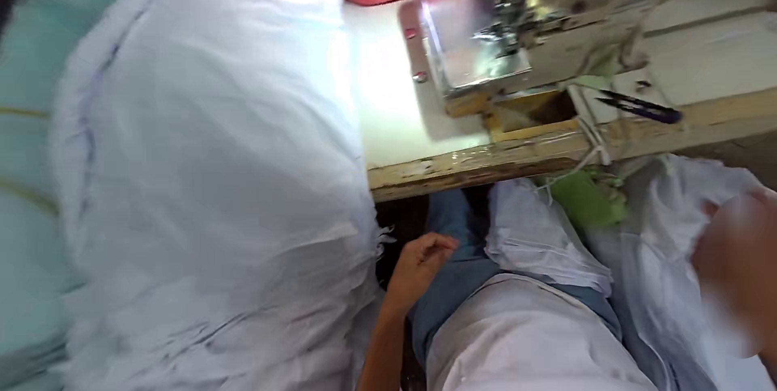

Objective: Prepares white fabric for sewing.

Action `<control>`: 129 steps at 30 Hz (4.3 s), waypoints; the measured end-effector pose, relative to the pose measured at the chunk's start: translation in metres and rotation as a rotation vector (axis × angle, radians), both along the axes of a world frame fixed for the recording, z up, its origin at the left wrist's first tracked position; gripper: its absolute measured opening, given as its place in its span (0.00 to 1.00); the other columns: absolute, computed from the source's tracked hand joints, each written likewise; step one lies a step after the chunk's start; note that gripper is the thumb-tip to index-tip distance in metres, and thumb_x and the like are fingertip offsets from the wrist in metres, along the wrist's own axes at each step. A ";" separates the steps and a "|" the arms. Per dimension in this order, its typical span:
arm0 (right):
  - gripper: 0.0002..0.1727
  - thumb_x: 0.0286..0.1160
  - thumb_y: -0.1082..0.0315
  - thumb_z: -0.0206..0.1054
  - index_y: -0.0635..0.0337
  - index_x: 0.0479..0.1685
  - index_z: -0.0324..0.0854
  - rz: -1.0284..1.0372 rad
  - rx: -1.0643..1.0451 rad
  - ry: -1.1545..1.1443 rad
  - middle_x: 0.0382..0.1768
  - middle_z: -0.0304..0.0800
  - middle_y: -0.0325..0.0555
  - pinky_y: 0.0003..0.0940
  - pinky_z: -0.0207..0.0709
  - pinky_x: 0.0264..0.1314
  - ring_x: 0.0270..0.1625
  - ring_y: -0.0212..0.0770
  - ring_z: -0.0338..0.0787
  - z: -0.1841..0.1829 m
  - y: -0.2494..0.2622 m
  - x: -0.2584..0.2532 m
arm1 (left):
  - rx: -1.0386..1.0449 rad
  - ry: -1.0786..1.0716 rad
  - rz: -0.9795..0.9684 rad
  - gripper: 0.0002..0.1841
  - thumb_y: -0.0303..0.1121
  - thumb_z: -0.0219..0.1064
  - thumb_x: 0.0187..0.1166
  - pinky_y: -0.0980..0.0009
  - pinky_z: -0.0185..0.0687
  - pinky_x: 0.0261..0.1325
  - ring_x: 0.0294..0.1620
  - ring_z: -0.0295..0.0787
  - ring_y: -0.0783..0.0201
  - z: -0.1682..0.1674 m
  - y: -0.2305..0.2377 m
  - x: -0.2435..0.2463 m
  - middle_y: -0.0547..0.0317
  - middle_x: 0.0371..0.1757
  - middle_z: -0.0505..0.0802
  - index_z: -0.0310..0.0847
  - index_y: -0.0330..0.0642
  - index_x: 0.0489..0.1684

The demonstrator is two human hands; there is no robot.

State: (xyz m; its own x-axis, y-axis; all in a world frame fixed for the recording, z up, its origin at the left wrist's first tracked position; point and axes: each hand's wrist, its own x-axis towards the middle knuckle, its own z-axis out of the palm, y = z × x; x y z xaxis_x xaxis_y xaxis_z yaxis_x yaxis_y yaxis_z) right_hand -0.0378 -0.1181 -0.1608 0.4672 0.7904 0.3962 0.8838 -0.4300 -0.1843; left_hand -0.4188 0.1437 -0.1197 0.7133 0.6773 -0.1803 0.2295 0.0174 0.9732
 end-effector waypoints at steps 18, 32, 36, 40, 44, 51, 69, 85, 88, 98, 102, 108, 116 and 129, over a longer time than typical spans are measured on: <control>0.39 0.73 0.64 0.77 0.72 0.80 0.64 0.300 -0.361 1.774 0.73 0.75 0.68 0.47 0.74 0.74 0.73 0.54 0.79 0.020 0.288 -0.335 | 0.865 0.475 0.754 0.13 0.24 0.67 0.74 0.65 0.80 0.69 0.67 0.87 0.50 0.052 -0.002 -0.152 0.28 0.60 0.89 0.85 0.19 0.48; 0.08 0.85 0.68 0.64 0.64 0.46 0.83 0.692 -0.373 2.027 0.33 0.90 0.39 0.25 0.84 0.46 0.37 0.26 0.89 0.141 0.284 -0.333 | 1.237 0.757 1.037 0.32 0.39 0.45 0.87 0.22 0.33 0.81 0.86 0.52 0.16 0.044 0.029 -0.175 0.18 0.80 0.73 0.64 0.14 0.78; 0.08 0.85 0.65 0.64 0.60 0.43 0.83 0.910 -0.275 1.924 0.28 0.86 0.36 0.21 0.79 0.35 0.30 0.24 0.85 0.189 0.292 -0.313 | 1.296 0.545 1.016 0.22 0.29 0.62 0.78 0.52 0.73 0.77 0.65 0.88 0.42 0.095 0.059 -0.208 0.28 0.59 0.91 0.80 0.18 0.64; 0.08 0.85 0.73 0.59 0.54 0.40 0.82 1.011 -0.020 2.068 0.28 0.91 0.31 0.17 0.84 0.34 0.30 0.20 0.89 0.231 0.281 -0.258 | 1.494 0.603 0.772 0.17 0.29 0.64 0.75 0.57 0.82 0.54 0.46 0.92 0.45 0.172 0.031 -0.169 0.27 0.43 0.92 0.85 0.17 0.48; 0.08 0.83 0.70 0.60 0.46 0.43 0.85 1.006 0.130 1.886 0.29 0.93 0.25 0.14 0.85 0.31 0.29 0.17 0.90 0.231 0.235 -0.180 | 1.613 0.598 0.360 0.17 0.41 0.62 0.80 0.67 0.79 0.53 0.45 0.88 0.56 0.196 -0.011 -0.115 0.46 0.38 0.91 0.85 0.36 0.52; 0.22 0.74 0.66 0.75 0.66 0.66 0.82 0.413 -0.451 1.237 0.53 0.91 0.59 0.53 0.81 0.62 0.54 0.52 0.91 0.061 0.168 -0.132 | 0.520 1.200 -0.418 0.23 0.27 0.75 0.70 0.31 0.81 0.55 0.54 0.91 0.30 0.101 -0.049 -0.067 0.33 0.53 0.93 0.85 0.33 0.67; 0.11 0.78 0.68 0.70 0.67 0.48 0.92 0.326 0.187 1.148 0.60 0.90 0.62 0.55 0.77 0.71 0.67 0.58 0.88 -0.025 0.198 -0.182 | 0.668 0.115 0.091 0.06 0.21 0.62 0.76 0.80 0.89 0.45 0.36 0.90 0.79 0.062 0.066 0.035 0.63 0.36 0.92 0.84 0.27 0.42; 0.10 0.73 0.70 0.74 0.67 0.47 0.92 0.174 0.308 1.064 0.56 0.90 0.62 0.56 0.82 0.59 0.57 0.58 0.91 -0.041 0.210 -0.187 | 0.251 -0.072 0.381 0.10 0.15 0.58 0.80 0.76 0.92 0.36 0.29 0.93 0.73 0.031 0.090 0.051 0.67 0.32 0.94 0.84 0.39 0.43; 0.17 0.69 0.72 0.76 0.68 0.57 0.88 0.132 0.242 1.099 0.62 0.87 0.64 0.57 0.82 0.60 0.58 0.60 0.90 -0.044 0.208 -0.185 | 0.254 -0.081 0.379 0.10 0.15 0.58 0.79 0.76 0.92 0.35 0.29 0.93 0.73 0.029 0.090 0.050 0.67 0.32 0.95 0.84 0.39 0.44; 0.07 0.67 0.71 0.77 0.66 0.38 0.93 0.089 0.219 0.989 0.41 0.90 0.63 0.62 0.78 0.57 0.48 0.63 0.89 -0.057 0.209 -0.187 | 0.288 -0.088 0.348 0.10 0.17 0.59 0.80 0.76 0.92 0.37 0.31 0.93 0.74 0.025 0.091 0.048 0.70 0.33 0.94 0.83 0.41 0.46; 0.08 0.68 0.69 0.77 0.67 0.30 0.92 0.153 0.136 1.037 0.37 0.89 0.60 0.59 0.75 0.57 0.47 0.59 0.87 -0.038 0.190 -0.180 | 0.275 -0.087 0.346 0.10 0.16 0.58 0.80 0.76 0.93 0.37 0.31 0.93 0.74 0.026 0.092 0.047 0.69 0.33 0.94 0.83 0.40 0.45; 0.08 0.70 0.70 0.70 0.68 0.34 0.89 0.284 0.053 1.088 0.37 0.87 0.57 0.51 0.76 0.51 0.44 0.53 0.87 0.017 0.151 -0.176 | 0.400 0.041 0.158 0.08 0.18 0.64 0.76 0.78 0.90 0.47 0.38 0.91 0.80 0.035 0.076 0.046 0.71 0.39 0.92 0.83 0.35 0.47; 0.14 0.72 0.69 0.75 0.67 0.53 0.89 0.125 0.032 1.094 0.53 0.90 0.62 0.59 0.80 0.56 0.52 0.59 0.90 -0.047 0.198 -0.179 | 0.355 -0.001 0.184 0.08 0.17 0.63 0.78 0.77 0.92 0.46 0.37 0.92 0.77 0.028 0.077 0.045 0.70 0.38 0.93 0.84 0.35 0.47; 0.13 0.84 0.68 0.56 0.59 0.34 0.84 0.749 0.298 0.456 0.33 0.91 0.48 0.42 0.82 0.59 0.44 0.49 0.93 0.065 0.149 -0.199 | 0.593 0.144 -0.010 0.18 0.41 0.67 0.81 0.82 0.86 0.43 0.37 0.88 0.81 0.055 0.036 0.050 0.60 0.38 0.92 0.85 0.28 0.48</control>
